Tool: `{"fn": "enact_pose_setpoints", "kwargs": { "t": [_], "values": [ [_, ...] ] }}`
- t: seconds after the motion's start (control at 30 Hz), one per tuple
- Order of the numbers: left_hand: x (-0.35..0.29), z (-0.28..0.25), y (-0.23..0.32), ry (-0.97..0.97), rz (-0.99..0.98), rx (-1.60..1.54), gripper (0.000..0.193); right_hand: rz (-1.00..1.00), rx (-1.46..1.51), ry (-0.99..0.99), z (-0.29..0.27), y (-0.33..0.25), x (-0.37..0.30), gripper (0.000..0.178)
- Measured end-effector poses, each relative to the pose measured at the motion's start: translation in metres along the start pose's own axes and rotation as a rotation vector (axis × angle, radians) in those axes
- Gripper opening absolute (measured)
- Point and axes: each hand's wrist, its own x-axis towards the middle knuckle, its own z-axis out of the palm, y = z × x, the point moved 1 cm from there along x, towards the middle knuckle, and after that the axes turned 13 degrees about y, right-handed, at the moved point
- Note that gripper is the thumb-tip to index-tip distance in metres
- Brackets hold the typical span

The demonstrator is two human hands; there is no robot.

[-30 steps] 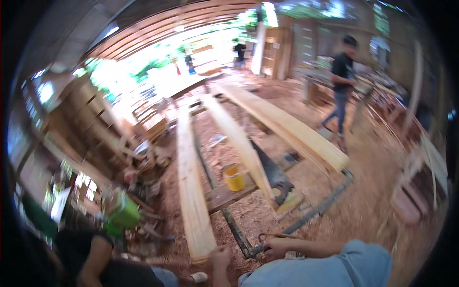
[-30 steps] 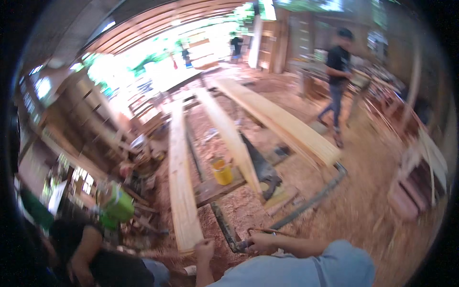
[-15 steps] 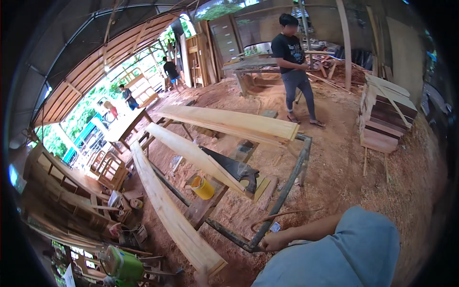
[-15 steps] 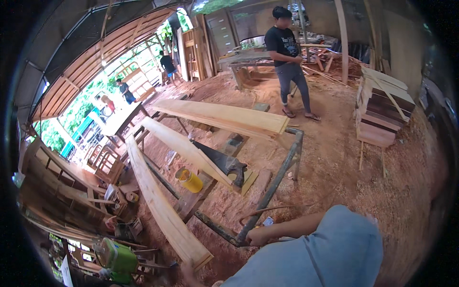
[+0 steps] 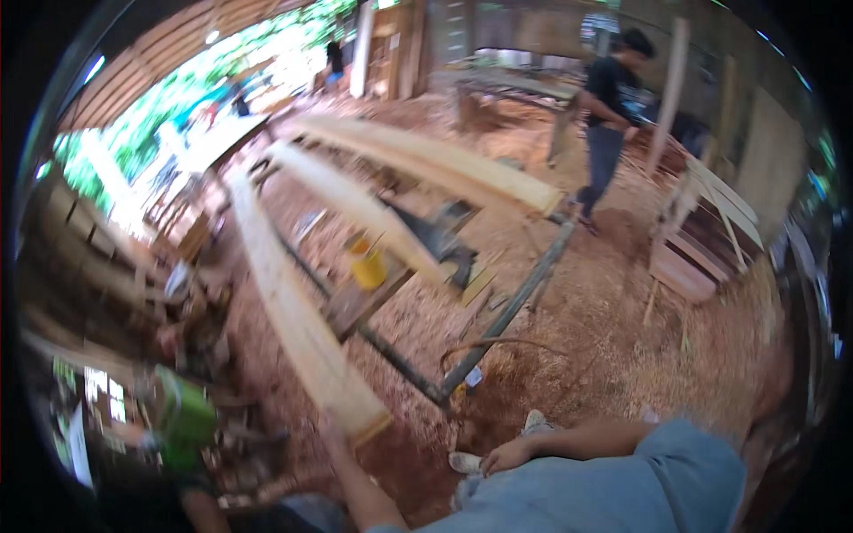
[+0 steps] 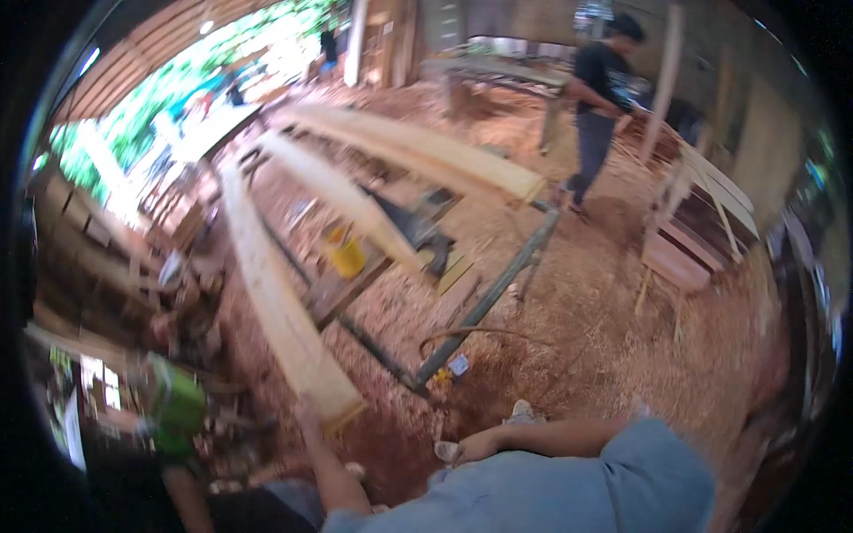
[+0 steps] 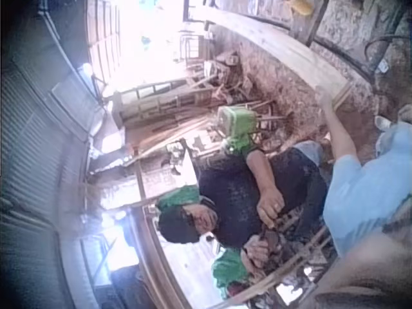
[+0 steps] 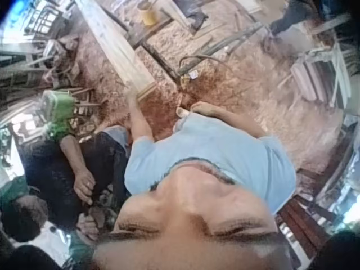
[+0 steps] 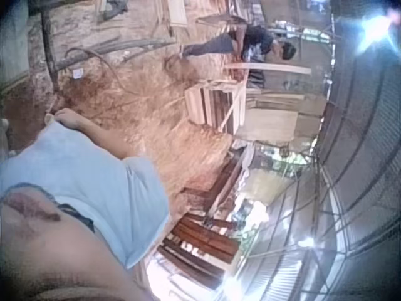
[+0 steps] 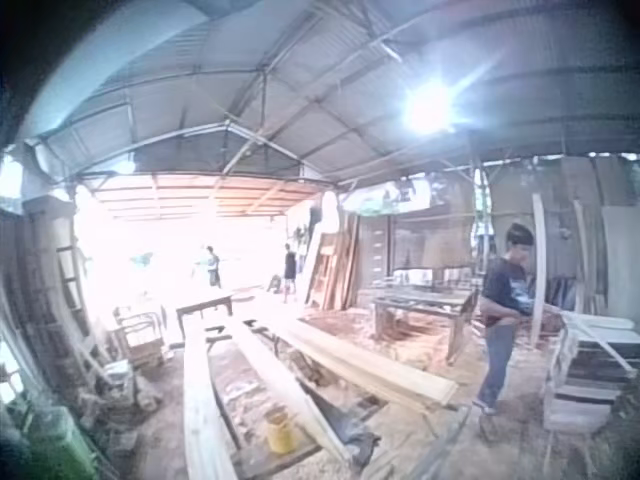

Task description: The person applies adhesive to a wooden strip and then fastens it to a larger wooden frame using a pneumatic nail gun and a saw.

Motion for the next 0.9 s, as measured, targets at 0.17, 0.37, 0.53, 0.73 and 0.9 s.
{"fn": "enact_pose_setpoints", "kwargs": {
  "t": [0.17, 0.37, 0.53, 0.73, 0.9],
  "values": [
    [-0.030, 0.007, 0.007, 0.173, -0.187, 0.247, 0.059, -0.233, -0.212, 0.289, 0.010, 0.017, -0.018, 0.037],
    [-0.130, 0.035, -0.021, 0.114, -0.328, -0.284, 0.049, 0.166, 0.208, 0.443, 0.045, 0.036, -0.070, 0.038],
    [-0.262, 0.019, 0.043, 0.198, -0.186, -0.016, 0.062, 0.286, 0.367, 0.603, 0.073, 0.046, -0.104, 0.038],
    [-0.355, 0.005, -0.068, 0.229, 0.014, 0.077, 0.039, 0.206, 0.166, 1.111, 0.112, 0.044, -0.073, 0.060],
    [-0.381, 0.005, -0.020, 0.005, 0.116, 0.422, 0.050, -0.230, -0.125, 0.861, 0.121, 0.032, -0.026, 0.054]
  ]
}}
